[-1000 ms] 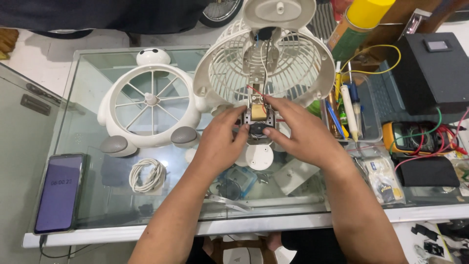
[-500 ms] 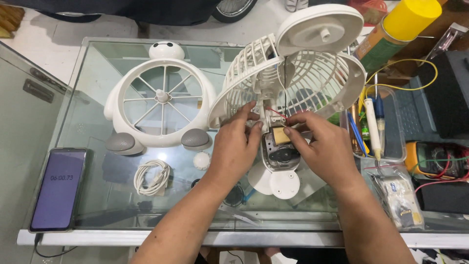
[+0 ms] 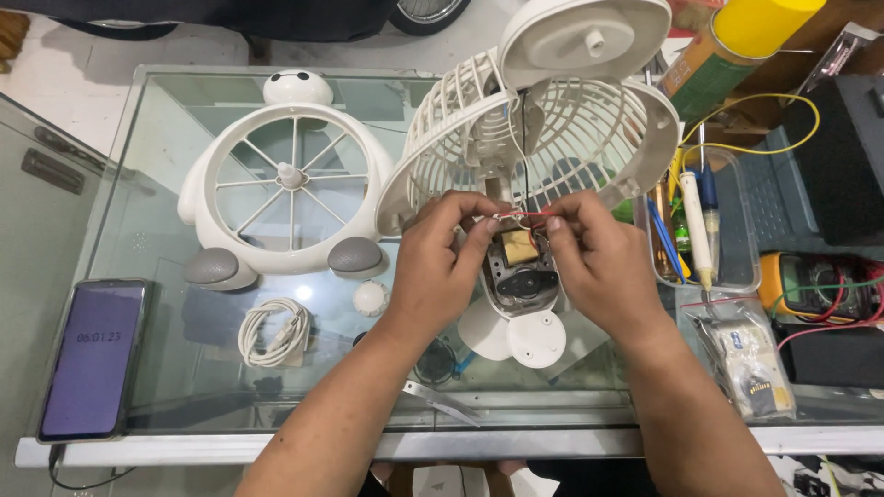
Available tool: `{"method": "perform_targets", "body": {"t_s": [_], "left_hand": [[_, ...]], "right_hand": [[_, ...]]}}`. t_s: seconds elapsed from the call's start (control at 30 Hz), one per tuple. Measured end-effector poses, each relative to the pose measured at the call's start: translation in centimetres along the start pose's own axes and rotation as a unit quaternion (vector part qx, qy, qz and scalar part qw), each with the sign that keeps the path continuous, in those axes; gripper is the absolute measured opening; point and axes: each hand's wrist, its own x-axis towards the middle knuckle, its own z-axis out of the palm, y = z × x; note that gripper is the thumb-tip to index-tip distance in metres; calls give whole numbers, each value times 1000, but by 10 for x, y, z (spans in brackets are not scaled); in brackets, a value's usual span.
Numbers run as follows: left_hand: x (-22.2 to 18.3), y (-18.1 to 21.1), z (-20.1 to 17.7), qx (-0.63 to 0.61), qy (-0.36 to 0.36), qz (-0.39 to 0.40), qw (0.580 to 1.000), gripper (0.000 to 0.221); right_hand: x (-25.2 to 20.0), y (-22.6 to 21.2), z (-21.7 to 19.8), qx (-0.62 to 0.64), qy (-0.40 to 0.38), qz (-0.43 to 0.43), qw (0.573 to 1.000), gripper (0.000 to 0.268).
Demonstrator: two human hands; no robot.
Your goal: The person tests a white power cord with a voltage tester, coils the cord, and places it on the table. They then pick up a disassembled white fan, remove the front grille, and manipulate the motor and internal wiring.
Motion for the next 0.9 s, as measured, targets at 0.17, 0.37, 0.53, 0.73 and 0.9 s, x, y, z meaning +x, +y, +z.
{"method": "perform_targets", "body": {"t_s": [0.17,0.37,0.53,0.73,0.9], "left_hand": [[0,20,-8,-9,22,42,999,13],[-10,30,-5,-18,52,119,991,10],[-6,23,-8,-1,130,114,985,6],[-8,31,3,0,105,156,982,7],[-11,24,6,-20,53,189,980,23]], "right_hand": [[6,-1,-3,12,2,-36,999,9],[12,-9,-15,50,2,-108,993,16],[12,-5,-15,75,-3,-77,994,23],[9,-14,-15,74,35,-156,984,17],[12,1,-18,47,96,-140,984,12]]}}
